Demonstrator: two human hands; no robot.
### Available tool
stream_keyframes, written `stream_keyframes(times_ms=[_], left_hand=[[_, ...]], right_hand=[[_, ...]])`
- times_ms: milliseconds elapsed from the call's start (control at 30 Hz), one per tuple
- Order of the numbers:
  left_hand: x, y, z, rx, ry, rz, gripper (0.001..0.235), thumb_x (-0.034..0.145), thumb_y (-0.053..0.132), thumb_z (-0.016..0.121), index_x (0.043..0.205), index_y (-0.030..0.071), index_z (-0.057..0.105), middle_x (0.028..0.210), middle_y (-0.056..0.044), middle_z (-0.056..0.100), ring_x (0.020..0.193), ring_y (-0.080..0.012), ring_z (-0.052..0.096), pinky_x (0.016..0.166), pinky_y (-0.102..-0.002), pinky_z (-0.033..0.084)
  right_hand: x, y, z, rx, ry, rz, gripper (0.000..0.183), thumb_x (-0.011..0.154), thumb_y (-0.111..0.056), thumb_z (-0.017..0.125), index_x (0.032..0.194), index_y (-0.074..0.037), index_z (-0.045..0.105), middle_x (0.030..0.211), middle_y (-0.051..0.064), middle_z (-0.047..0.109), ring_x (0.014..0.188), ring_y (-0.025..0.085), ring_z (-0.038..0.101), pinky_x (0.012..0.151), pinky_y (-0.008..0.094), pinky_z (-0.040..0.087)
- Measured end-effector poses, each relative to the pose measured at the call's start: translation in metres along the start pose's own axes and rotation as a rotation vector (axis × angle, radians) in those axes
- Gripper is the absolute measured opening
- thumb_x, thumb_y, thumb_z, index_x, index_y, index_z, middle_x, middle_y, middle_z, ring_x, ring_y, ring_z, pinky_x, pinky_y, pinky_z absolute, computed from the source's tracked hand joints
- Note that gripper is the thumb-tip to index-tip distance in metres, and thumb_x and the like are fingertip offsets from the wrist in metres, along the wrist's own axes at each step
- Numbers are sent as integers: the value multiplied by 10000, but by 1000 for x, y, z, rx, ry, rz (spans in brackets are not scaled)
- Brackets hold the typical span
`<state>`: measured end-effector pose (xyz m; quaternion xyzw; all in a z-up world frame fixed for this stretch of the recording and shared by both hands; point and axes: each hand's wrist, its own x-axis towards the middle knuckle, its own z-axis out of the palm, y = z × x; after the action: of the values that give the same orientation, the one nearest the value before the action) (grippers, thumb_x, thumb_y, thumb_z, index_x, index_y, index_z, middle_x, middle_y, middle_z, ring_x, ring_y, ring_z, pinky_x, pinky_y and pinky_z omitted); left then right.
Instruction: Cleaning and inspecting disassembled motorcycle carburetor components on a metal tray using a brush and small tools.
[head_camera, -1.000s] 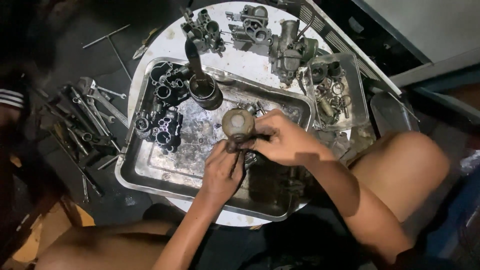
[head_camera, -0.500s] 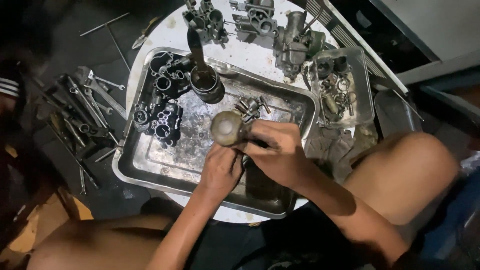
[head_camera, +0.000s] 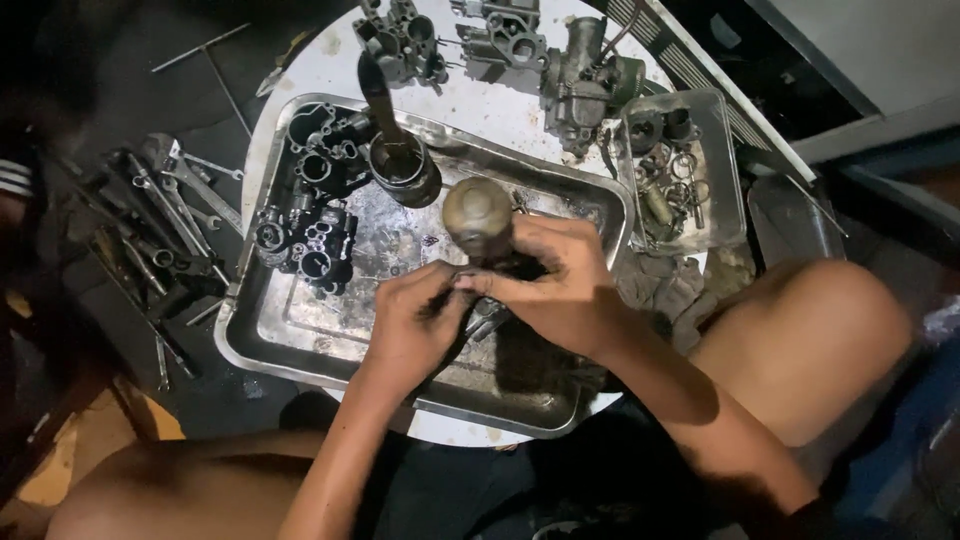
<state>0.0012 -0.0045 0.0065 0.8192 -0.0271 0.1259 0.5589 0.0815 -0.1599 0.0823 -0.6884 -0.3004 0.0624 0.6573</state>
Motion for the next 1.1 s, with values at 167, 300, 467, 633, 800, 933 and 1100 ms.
stream_keyframes(times_ms=[167,300,467,633,800,933,1100], left_hand=[[-5,-5,2,19,-10,6,155,847,-57,705,780,80,727,704,-112,741,686,-407,715,572,-403,542],[-7,-3,0,24,-57,14,170,847,-97,657,827,51,738,740,-148,749,715,-427,718,593,-432,546],[-2,9,-2,18,-50,7,156,876,-81,659,857,56,730,758,-155,746,748,-443,716,618,-438,557],[1,16,-5,-11,-66,-7,142,890,-70,666,887,49,742,784,-158,762,776,-437,733,649,-441,573],[1,13,-15,-10,18,-82,174,913,-80,638,973,33,755,863,-179,767,790,-389,729,732,-470,546],[1,23,-22,44,-57,-120,160,857,-31,697,971,57,766,873,-133,771,860,-373,724,890,-513,539],[-2,46,-25,150,-185,-64,449,621,40,869,1029,-88,728,1040,-308,730,1029,-577,637,1088,-736,297]], right_hand=[[2,3,-10,-87,-129,-99,156,893,-52,747,846,75,671,815,276,698,680,344,679,586,410,544],[5,14,-19,-98,-271,-202,201,940,-94,681,967,105,674,927,317,705,787,380,708,676,472,613],[-2,32,-16,-10,-248,-191,176,935,-59,686,1063,62,687,1050,302,716,911,398,731,800,526,612],[-3,21,-14,-26,-191,-117,190,948,-50,628,1085,72,676,1081,300,719,952,412,741,828,547,610],[-24,52,-27,21,24,-64,251,866,13,712,1107,67,664,1073,262,721,1001,383,728,869,493,611],[-29,30,-51,-142,146,98,241,833,-129,806,948,48,691,845,188,710,737,252,706,658,357,592],[-41,9,-59,-331,118,-55,210,834,-59,758,949,93,669,866,233,703,713,290,700,600,380,560]])
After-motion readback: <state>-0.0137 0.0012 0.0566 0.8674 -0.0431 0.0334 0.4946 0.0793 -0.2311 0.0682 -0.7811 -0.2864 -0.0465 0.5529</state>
